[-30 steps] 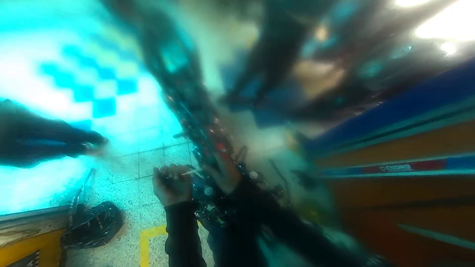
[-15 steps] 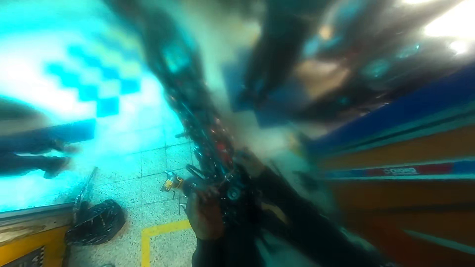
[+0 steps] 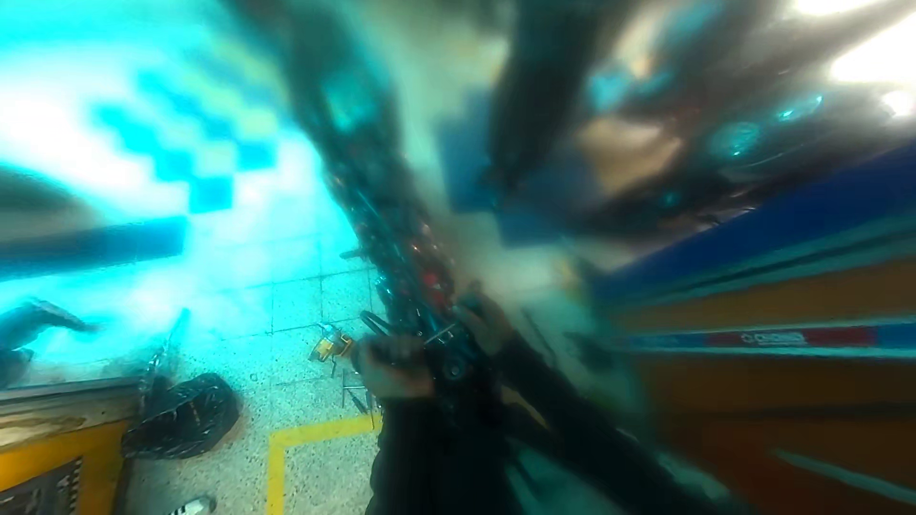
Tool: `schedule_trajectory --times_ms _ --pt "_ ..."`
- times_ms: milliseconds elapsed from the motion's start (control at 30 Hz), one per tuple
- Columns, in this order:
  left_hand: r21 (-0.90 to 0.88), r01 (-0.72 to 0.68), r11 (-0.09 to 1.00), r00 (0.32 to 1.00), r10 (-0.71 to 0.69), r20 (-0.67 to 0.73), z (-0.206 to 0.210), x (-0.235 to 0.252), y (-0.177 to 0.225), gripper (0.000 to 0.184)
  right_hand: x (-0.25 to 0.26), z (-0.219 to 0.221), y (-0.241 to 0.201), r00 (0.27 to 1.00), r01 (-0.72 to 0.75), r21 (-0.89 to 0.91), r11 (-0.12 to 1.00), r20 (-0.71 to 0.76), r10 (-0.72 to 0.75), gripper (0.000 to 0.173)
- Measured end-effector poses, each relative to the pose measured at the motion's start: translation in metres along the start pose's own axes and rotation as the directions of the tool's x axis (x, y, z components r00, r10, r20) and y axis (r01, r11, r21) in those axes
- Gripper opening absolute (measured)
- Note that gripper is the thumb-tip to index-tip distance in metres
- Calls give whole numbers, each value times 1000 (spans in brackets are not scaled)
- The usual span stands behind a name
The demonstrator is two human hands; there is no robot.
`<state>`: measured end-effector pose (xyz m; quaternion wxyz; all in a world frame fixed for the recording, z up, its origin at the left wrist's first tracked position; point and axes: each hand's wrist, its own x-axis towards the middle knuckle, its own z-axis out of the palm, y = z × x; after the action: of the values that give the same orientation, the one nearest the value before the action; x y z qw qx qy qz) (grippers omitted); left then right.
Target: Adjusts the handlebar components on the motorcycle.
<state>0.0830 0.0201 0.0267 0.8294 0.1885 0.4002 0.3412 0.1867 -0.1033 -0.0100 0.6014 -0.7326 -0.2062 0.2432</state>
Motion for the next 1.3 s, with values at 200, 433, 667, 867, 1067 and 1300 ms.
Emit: schedule_trajectory --times_ms 200,433,667,867,1067,1300 --pt "-89 57 994 993 -47 105 5 26 1 51 1 12 11 992 -4 -10 1000 -128 3 22" --pt "-36 231 972 959 -222 177 17 71 4 49 -2 14 9 982 -24 -29 999 -185 18 19" --pt "44 331 943 929 -334 163 28 95 1 52 -4 22 4 971 -53 -9 999 -232 49 16" --pt "23 402 916 885 -394 247 28 109 -3 54 -4 25 8 960 10 -26 1000 -279 -17 13" --pt "61 420 906 864 -419 279 31 121 -9 53 -6 29 13 946 15 -5 1000 -323 -16 13" --pt "-17 327 945 897 -304 320 19 96 0 50 -6 22 7 972 18 0 1000 -233 -17 14"
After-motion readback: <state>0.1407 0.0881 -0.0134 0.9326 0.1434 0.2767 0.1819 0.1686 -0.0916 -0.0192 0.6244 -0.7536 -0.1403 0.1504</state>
